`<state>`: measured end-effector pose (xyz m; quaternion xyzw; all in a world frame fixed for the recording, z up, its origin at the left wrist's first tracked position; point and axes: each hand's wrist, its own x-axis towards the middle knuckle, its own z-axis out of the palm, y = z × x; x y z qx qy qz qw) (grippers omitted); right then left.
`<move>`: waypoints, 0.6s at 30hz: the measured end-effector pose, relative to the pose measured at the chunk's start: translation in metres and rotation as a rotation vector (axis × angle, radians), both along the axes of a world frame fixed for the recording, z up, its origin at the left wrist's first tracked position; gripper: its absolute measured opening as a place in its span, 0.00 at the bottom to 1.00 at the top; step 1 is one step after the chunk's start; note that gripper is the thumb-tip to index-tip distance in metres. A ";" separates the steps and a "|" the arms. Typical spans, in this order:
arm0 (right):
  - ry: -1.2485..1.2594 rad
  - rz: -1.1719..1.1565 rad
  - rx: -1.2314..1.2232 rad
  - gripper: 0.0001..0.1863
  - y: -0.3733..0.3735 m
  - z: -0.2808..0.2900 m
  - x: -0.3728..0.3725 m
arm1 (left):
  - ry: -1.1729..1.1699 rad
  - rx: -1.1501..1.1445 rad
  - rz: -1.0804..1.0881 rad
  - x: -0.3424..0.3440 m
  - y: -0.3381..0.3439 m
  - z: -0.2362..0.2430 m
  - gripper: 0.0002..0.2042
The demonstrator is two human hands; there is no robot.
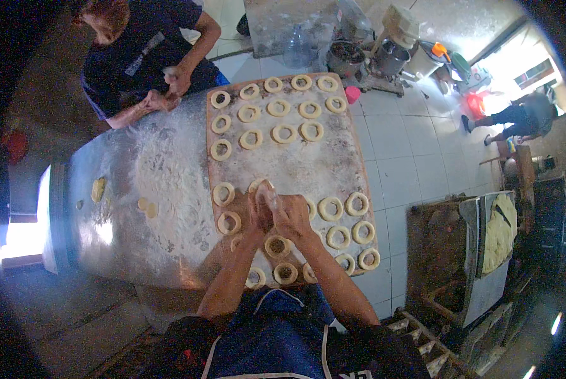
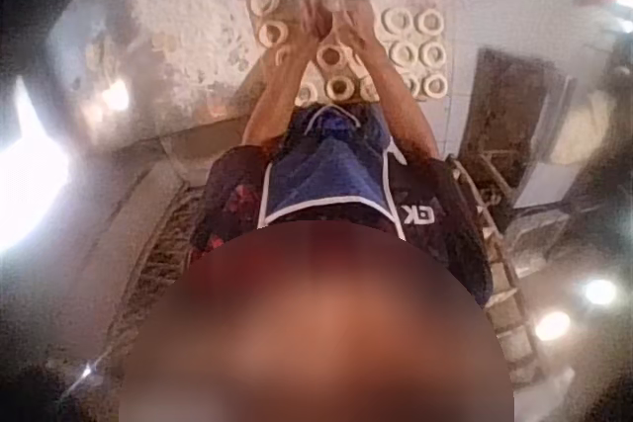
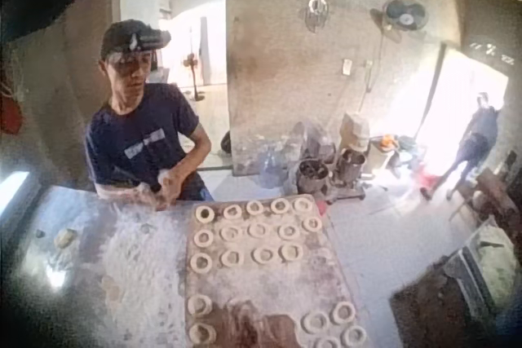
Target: The person shapes small flattened dough pieces into ring shapes by hand and arranges them on a wooden board. Another person works alongside, rolling and shaping dough as well. The camera wearer places the completed board onto a wooden rack.
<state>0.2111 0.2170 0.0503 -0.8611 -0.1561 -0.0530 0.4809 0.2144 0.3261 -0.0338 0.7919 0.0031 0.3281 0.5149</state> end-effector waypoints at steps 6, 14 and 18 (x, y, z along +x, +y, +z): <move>0.466 -0.189 0.332 0.16 -0.027 0.010 0.014 | -0.054 0.184 0.002 0.016 -0.007 0.016 0.16; 0.186 -0.223 -0.335 0.27 -0.065 0.002 0.041 | 0.601 0.497 -0.052 0.059 -0.022 0.050 0.14; 0.064 -0.145 -0.406 0.29 -0.072 -0.014 0.022 | 0.518 0.617 -0.167 0.053 -0.011 0.059 0.15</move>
